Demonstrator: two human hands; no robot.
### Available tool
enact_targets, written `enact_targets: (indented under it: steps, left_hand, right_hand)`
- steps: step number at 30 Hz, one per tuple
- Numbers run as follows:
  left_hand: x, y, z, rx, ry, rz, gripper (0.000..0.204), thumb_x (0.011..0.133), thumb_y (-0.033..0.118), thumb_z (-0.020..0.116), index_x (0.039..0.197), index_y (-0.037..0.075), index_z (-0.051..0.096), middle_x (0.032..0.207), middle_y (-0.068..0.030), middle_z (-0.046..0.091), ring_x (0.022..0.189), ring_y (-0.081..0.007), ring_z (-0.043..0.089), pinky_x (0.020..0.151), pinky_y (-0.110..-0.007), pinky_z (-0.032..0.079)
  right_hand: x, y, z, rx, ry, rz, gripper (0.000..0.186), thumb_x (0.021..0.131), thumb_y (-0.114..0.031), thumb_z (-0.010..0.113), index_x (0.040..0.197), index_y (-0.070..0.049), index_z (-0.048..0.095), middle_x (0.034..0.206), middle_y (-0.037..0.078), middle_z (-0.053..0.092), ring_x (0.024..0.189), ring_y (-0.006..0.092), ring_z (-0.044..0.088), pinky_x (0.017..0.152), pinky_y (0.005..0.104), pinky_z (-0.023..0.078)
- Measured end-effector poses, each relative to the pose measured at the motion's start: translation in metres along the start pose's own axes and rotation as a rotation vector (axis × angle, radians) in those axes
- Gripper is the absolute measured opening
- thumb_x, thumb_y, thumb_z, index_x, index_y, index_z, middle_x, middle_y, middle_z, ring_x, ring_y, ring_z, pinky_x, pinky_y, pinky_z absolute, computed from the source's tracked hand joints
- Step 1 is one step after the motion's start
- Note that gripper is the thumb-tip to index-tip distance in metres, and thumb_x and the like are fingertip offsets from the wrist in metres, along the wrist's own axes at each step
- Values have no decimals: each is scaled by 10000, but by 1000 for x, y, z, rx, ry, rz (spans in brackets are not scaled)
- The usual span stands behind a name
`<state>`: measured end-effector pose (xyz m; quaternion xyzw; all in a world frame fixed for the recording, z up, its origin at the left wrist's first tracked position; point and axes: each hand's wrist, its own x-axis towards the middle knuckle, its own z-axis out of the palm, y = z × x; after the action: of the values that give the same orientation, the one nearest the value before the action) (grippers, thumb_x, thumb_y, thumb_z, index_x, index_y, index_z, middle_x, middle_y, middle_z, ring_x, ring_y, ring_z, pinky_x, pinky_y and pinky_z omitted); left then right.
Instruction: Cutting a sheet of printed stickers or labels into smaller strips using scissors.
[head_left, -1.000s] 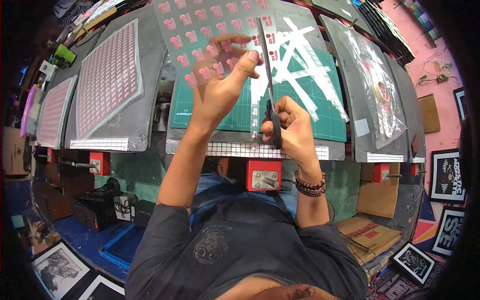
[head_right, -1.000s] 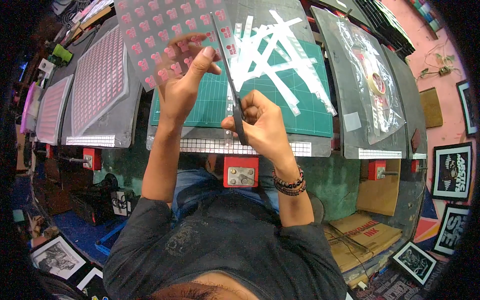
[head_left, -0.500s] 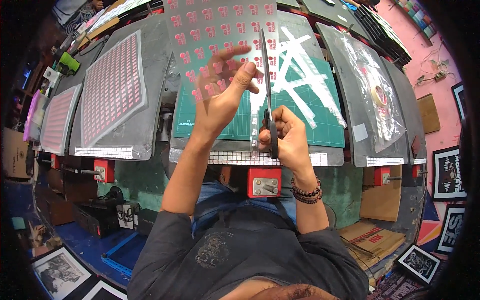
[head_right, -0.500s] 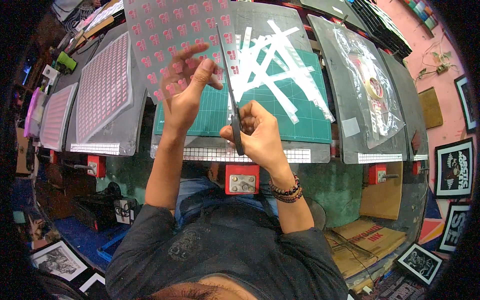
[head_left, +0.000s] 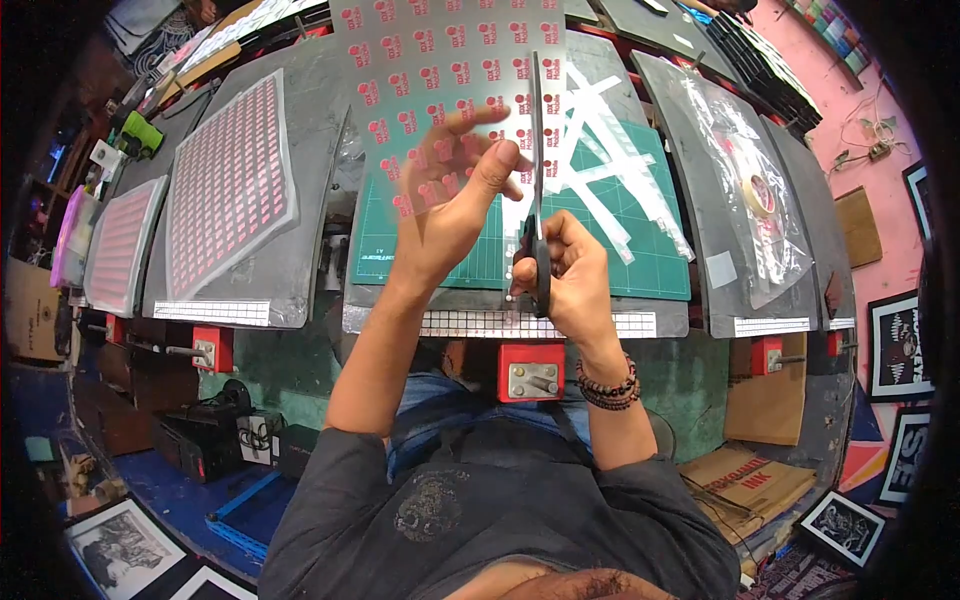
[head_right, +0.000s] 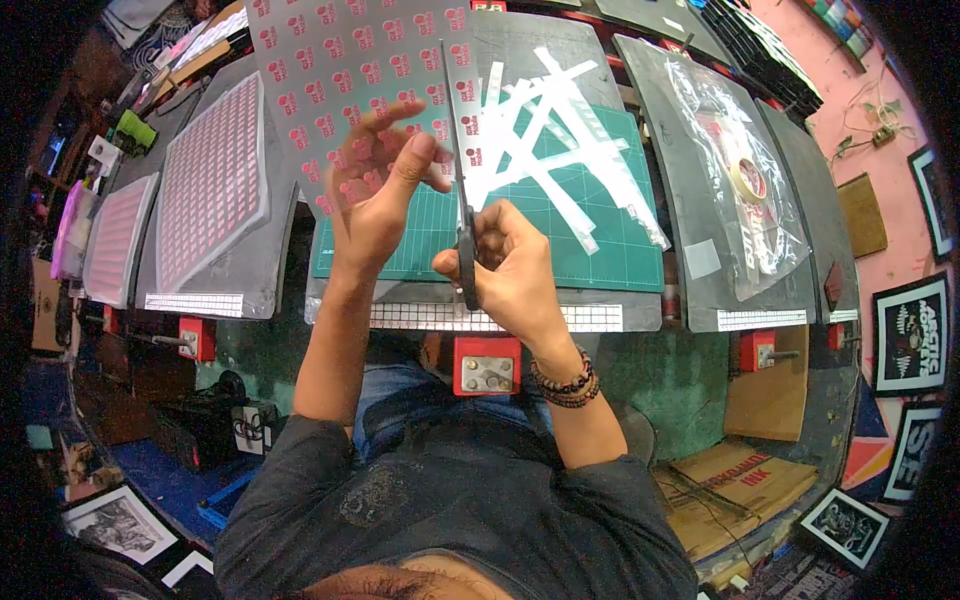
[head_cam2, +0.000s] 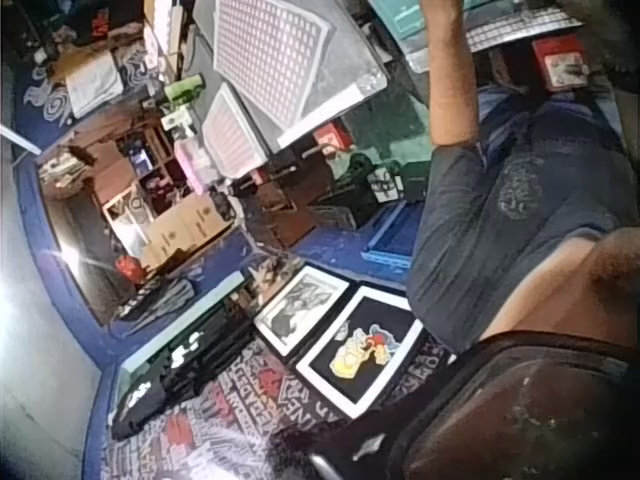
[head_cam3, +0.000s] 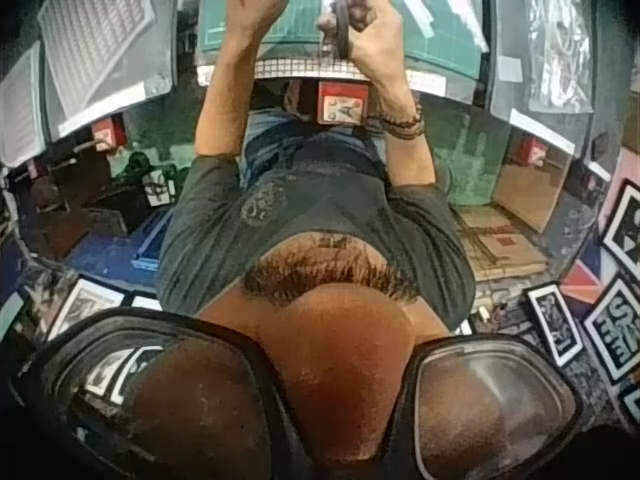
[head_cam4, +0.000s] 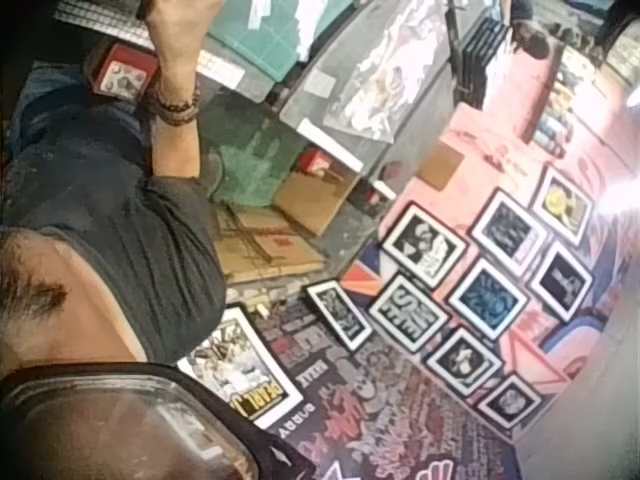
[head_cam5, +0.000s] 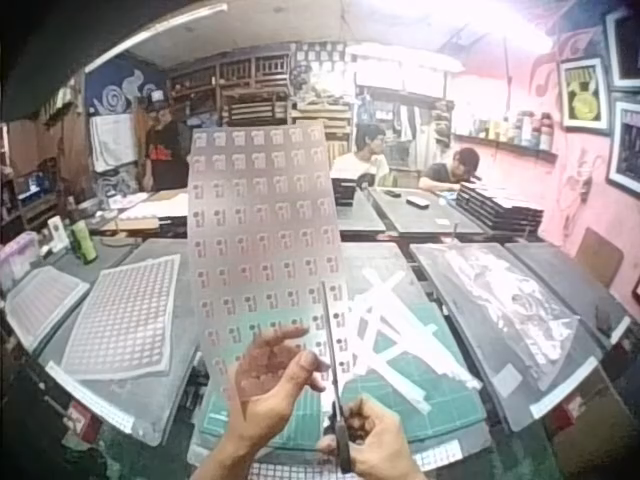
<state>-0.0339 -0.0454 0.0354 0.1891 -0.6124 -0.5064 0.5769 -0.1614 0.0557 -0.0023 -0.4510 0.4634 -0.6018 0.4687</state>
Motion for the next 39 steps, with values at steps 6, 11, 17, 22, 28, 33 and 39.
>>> enact_targets:
  steps: [6,11,17,22,28,33,39]
  left_hand:
    - [0,1,-2,21,-27,-15,353,974,163,658,1260,-24,570,846,-107,705,707,-149,672,648,-285,555]
    - [-2,3,1,16,-43,-27,356,969,164,666,1264,-12,572,840,-103,702,713,-150,673,676,-283,543]
    - [-4,1,0,51,-54,-33,351,969,160,664,1267,-3,576,843,-97,702,720,-150,674,684,-284,537]
    - [-3,4,0,43,-52,-38,364,966,172,670,1272,-2,575,845,-96,701,721,-147,673,678,-282,532]
    - [-2,5,0,32,-54,-43,372,961,181,679,1270,-1,580,841,-91,702,723,-145,674,681,-281,533]
    - [-4,7,1,49,-77,-77,360,958,168,681,1260,-3,588,841,-85,702,742,-142,678,697,-284,538]
    - [-6,6,1,63,-93,-68,363,955,140,677,1271,-13,584,869,-102,722,789,-150,688,732,-279,530]
  right_hand:
    - [0,-1,1,5,20,36,341,825,-110,829,907,-35,507,781,31,655,692,59,633,601,204,515]
    - [4,-6,3,31,26,-13,357,824,-139,838,917,-25,513,776,36,654,690,62,633,599,205,514]
    - [10,-8,2,26,24,-85,376,821,-176,846,949,-11,534,768,37,654,681,66,630,609,208,515]
    - [11,-11,3,6,29,-56,384,816,-185,852,943,-8,536,753,33,649,652,67,615,582,210,496]
    - [12,-13,4,33,31,-27,363,826,-176,841,931,-17,531,742,36,657,630,72,613,567,214,499]
    - [17,-19,3,36,36,-68,365,831,-202,838,962,-7,559,764,44,668,638,76,618,576,218,509]
    - [23,-26,6,68,30,-134,359,843,-212,827,990,1,578,792,53,675,653,82,628,583,223,513]
